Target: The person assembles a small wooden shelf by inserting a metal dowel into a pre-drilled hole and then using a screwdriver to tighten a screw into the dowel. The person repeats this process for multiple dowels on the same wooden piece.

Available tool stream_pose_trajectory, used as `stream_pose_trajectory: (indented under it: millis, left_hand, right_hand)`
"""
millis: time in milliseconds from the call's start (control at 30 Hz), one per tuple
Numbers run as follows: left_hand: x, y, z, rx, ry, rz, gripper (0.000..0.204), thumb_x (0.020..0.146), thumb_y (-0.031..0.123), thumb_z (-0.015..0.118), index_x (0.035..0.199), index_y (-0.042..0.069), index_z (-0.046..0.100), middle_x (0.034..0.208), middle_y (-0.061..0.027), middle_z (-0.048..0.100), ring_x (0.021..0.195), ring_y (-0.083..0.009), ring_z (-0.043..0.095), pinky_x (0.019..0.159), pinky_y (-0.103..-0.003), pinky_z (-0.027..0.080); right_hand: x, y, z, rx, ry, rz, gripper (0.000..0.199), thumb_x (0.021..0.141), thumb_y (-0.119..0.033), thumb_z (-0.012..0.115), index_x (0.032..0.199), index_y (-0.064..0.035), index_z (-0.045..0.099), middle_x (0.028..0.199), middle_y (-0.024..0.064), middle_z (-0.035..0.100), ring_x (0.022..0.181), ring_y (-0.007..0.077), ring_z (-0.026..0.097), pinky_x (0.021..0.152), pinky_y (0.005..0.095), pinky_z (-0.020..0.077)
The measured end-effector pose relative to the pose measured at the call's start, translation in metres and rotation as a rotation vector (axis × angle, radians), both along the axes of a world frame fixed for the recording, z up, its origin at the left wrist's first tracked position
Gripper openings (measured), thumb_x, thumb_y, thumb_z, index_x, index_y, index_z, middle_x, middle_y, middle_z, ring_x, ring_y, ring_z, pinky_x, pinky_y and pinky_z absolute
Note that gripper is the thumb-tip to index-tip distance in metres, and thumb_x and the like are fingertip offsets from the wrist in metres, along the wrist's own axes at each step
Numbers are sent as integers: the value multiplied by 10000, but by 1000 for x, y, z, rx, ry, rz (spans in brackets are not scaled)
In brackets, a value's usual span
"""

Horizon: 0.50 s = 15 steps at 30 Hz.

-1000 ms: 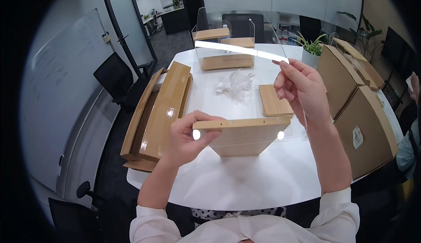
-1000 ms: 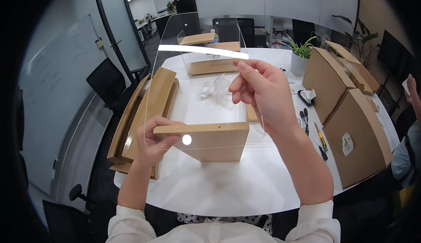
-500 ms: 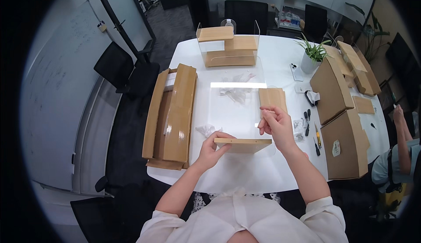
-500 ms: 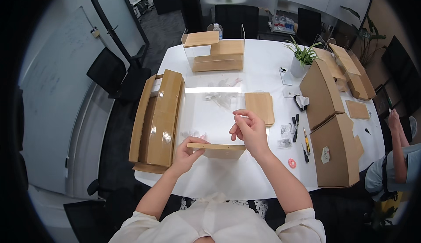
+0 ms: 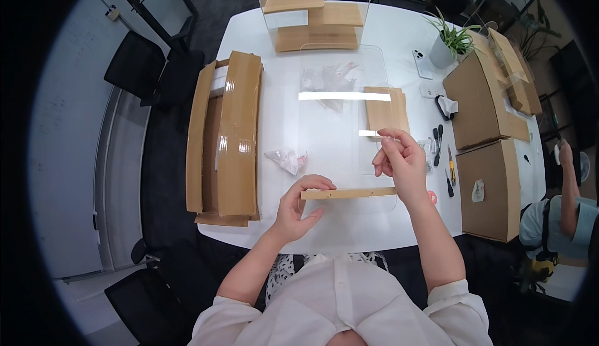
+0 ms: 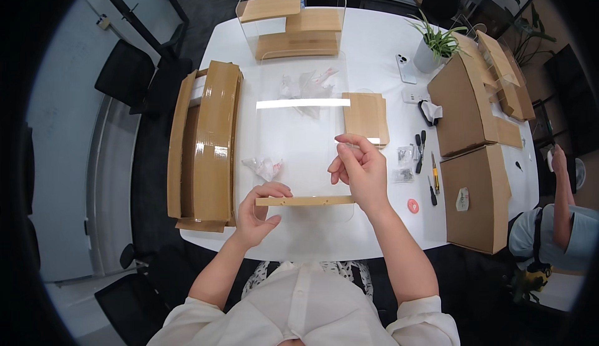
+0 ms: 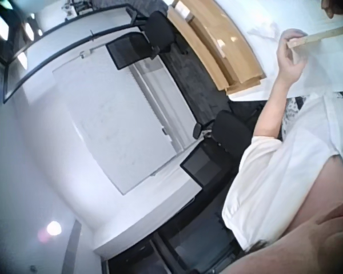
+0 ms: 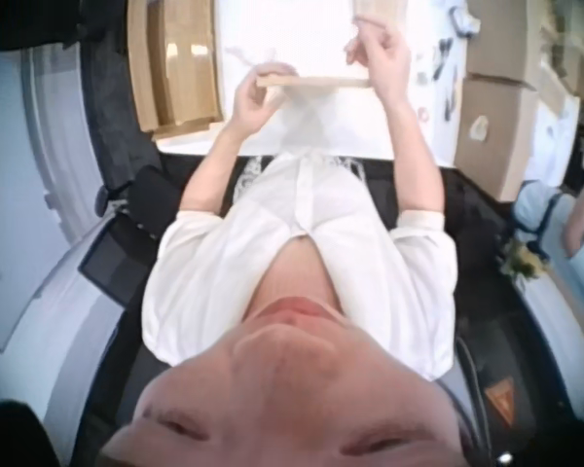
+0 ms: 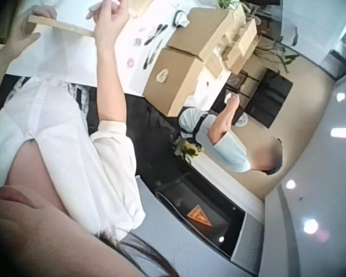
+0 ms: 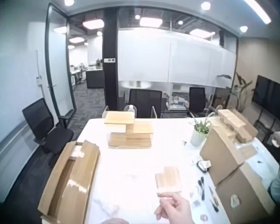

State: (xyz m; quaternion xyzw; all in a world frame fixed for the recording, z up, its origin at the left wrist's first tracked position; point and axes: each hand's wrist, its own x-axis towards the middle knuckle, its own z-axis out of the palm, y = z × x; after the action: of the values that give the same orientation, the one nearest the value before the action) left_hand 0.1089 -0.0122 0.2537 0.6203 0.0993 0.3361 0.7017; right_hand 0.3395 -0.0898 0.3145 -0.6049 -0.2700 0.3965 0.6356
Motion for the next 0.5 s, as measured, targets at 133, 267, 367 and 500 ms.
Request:
stream_pose_trajectory:
  millis: [133, 267, 367, 500]
  left_hand:
    - [3, 1, 12, -24, -12, 51, 233, 959, 80, 654, 1178, 21, 601, 1147, -95, 665, 1232, -269, 554, 1081, -415, 407]
    - [10, -8, 30, -253, 206, 193, 116, 1007, 117, 589, 1063, 19, 620, 1047, -98, 699, 1259, -276, 536, 1078, -419, 401]
    - [21, -16, 39, -284, 275, 270, 110, 1014, 92, 553, 970, 12, 614, 998, -118, 701, 1260, -295, 526, 1090, -443, 385]
    - [19, -17, 38, -238, 253, 299, 98, 1017, 86, 556, 975, 9, 600, 1005, -119, 698, 1225, -290, 537, 1068, -429, 401]
  right_hand:
    - [4, 1, -2, -13, -20, 5, 220, 1050, -127, 532, 1194, 12, 624, 678, 74, 656, 530, 94, 580, 457, 205, 329]
    - [4, 3, 0, -29, -29, 0, 229, 1053, -133, 534, 1204, 11, 626, 679, 69, 656, 526, 93, 580, 454, 207, 328]
    - [6, 2, 4, -91, -44, 11, 241, 1057, -139, 534, 1225, 11, 621, 682, 62, 661, 572, 99, 611, 522, 205, 383]
    - [-2, -9, 19, -170, -141, -38, 340, 1069, -168, 541, 1334, 45, 514, 817, 104, 713, 810, 158, 693, 791, 293, 522]
